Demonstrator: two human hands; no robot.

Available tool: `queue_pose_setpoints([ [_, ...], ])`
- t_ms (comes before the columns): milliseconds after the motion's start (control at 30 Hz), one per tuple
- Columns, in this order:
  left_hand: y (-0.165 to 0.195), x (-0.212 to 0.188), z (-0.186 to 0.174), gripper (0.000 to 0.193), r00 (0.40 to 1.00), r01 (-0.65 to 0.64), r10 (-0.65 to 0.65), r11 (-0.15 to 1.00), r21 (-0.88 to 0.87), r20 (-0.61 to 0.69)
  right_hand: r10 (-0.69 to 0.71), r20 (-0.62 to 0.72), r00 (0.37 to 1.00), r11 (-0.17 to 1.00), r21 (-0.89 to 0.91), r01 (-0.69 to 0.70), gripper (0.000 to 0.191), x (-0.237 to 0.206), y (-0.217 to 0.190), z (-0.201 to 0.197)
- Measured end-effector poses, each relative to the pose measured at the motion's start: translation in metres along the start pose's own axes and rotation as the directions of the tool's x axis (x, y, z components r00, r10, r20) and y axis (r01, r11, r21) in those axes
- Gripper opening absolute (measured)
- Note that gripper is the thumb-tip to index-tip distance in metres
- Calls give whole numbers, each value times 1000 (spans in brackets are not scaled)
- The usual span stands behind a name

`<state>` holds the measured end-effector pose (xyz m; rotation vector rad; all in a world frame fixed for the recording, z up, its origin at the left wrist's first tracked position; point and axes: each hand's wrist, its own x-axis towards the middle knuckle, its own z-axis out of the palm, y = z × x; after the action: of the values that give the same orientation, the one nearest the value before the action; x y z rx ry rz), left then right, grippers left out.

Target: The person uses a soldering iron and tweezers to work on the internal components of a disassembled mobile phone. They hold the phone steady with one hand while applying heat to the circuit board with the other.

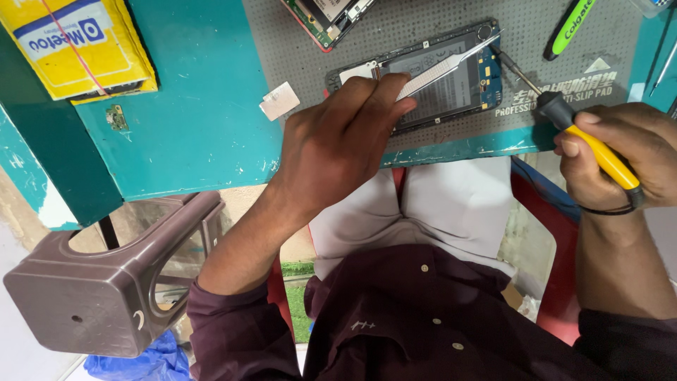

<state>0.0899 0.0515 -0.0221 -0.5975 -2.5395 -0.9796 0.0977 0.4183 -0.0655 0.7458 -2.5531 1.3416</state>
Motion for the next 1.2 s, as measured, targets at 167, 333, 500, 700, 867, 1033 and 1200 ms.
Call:
queue_pose_setpoints([
  [167, 0, 1, 0, 26, 1000, -3, 3, 1000, -9, -6, -12, -12, 1000, 1000, -3, 12, 22, 1, 1, 1],
  [333, 1, 1, -1, 26, 1000, 1, -1, 1000, -7, -1, -33, 8, 999, 999, -27, 34, 22, 3, 0, -1],
  [500, 1, 1, -1, 26, 1000, 5, -5, 1000, -1, 4, -10, 8, 1000, 1000, -25, 10, 22, 3, -1, -1],
  [700, 0, 1, -1, 27, 1000, 1, -1, 1000, 0, -1, -34, 10, 999, 999, -34, 34, 21, 5, 0, -1],
  [867, 1, 0, -1, 26, 1000, 7, -7, 1000, 11, 5, -13, 8, 1000, 999, -33, 13, 21, 3, -1, 0],
  [1033, 0, 1, -1, 26, 1000, 2, -2, 1000, 5, 4, -45, 21, 999, 998, -38, 46, 22, 3, 3, -1],
  [1200, 0, 1, -1, 26, 1000, -1, 1, 1000, 7, -2, -20, 5, 1000, 999, -39, 21, 23, -1, 3, -1],
])
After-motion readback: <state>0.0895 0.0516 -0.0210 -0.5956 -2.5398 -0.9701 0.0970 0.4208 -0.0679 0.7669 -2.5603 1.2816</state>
